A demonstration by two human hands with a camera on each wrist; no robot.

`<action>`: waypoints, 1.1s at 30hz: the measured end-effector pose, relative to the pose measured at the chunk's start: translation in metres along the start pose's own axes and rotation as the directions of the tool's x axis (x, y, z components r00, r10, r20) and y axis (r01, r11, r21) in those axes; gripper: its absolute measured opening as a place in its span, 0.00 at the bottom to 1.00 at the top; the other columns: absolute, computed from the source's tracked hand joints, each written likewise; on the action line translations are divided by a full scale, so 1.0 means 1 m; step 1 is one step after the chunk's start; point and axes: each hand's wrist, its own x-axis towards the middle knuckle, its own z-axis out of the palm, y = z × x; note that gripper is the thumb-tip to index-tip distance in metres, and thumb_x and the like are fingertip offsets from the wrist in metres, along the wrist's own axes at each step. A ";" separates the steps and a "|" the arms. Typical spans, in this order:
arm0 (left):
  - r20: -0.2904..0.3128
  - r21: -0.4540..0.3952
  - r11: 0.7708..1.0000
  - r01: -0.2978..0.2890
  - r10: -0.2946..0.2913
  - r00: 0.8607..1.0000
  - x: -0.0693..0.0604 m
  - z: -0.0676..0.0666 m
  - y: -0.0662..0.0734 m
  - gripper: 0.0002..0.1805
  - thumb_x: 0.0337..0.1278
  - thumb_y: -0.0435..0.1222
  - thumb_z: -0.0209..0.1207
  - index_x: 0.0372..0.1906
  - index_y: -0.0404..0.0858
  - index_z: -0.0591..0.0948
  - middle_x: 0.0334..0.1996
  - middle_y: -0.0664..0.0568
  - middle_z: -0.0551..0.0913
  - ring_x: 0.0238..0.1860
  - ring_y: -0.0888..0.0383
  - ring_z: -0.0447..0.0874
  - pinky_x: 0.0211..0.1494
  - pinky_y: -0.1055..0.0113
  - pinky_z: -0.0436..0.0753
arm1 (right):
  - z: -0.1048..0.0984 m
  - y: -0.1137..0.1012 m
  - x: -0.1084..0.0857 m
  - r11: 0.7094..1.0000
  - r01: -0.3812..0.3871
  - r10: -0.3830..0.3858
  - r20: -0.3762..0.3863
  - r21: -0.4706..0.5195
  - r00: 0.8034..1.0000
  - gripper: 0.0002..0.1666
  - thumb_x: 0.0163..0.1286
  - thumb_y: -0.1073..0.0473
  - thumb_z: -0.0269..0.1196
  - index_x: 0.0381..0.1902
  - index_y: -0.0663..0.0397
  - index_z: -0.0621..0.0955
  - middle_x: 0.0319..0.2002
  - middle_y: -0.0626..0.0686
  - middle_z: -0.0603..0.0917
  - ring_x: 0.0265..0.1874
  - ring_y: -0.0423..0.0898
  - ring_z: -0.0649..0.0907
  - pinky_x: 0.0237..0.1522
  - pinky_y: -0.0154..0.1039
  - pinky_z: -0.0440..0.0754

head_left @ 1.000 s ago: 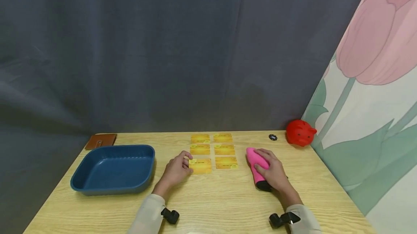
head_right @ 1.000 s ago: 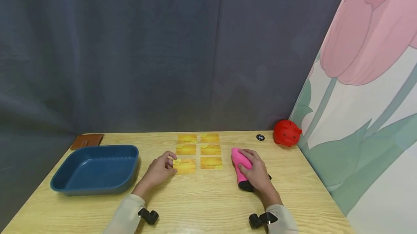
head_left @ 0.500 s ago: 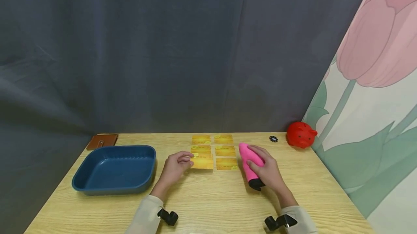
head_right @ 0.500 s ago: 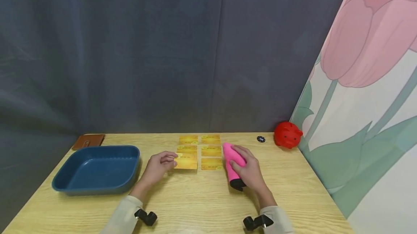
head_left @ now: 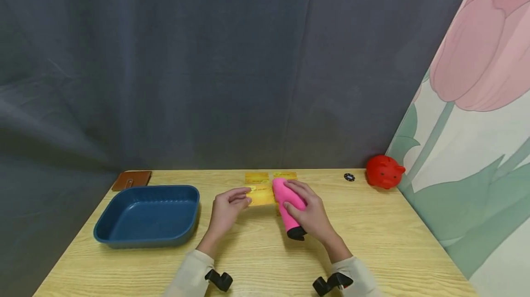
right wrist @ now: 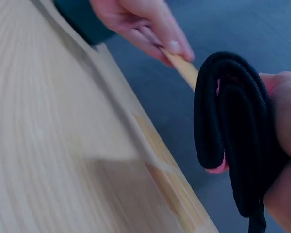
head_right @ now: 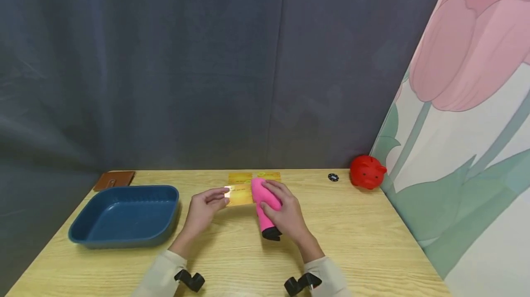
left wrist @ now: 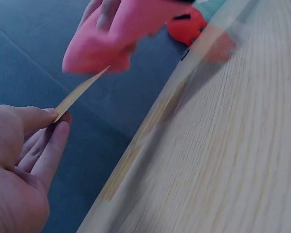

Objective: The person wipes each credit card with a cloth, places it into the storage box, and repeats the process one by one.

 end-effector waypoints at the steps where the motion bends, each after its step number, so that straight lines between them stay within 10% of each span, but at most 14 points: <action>1: -0.003 -0.008 1.000 -0.004 0.004 1.000 -0.001 0.001 0.001 0.15 0.60 0.28 0.69 0.52 0.36 0.89 0.44 0.38 0.90 0.45 0.50 0.93 0.45 0.69 0.90 | 0.005 -0.002 0.001 1.000 0.008 -0.008 0.004 -0.016 1.000 0.33 0.63 0.63 0.75 0.66 0.45 0.82 0.66 0.52 0.81 0.64 0.53 0.82 0.57 0.35 0.85; 20: -0.065 -0.002 0.997 -0.083 0.082 0.994 -0.008 0.014 0.004 0.16 0.61 0.31 0.70 0.54 0.39 0.89 0.44 0.40 0.91 0.44 0.51 0.93 0.45 0.71 0.90 | 0.047 -0.026 0.001 0.995 0.076 -0.075 0.017 -0.067 0.997 0.31 0.62 0.61 0.75 0.64 0.45 0.83 0.68 0.50 0.80 0.64 0.53 0.83 0.53 0.44 0.88; 33: -0.025 -0.032 0.997 -0.075 0.074 0.997 -0.009 0.005 0.017 0.15 0.61 0.28 0.69 0.52 0.37 0.90 0.46 0.39 0.91 0.41 0.62 0.92 0.46 0.72 0.90 | 0.034 -0.022 0.006 0.990 0.036 -0.047 -0.081 -0.135 0.996 0.28 0.61 0.58 0.77 0.61 0.43 0.86 0.63 0.52 0.83 0.58 0.54 0.86 0.51 0.50 0.88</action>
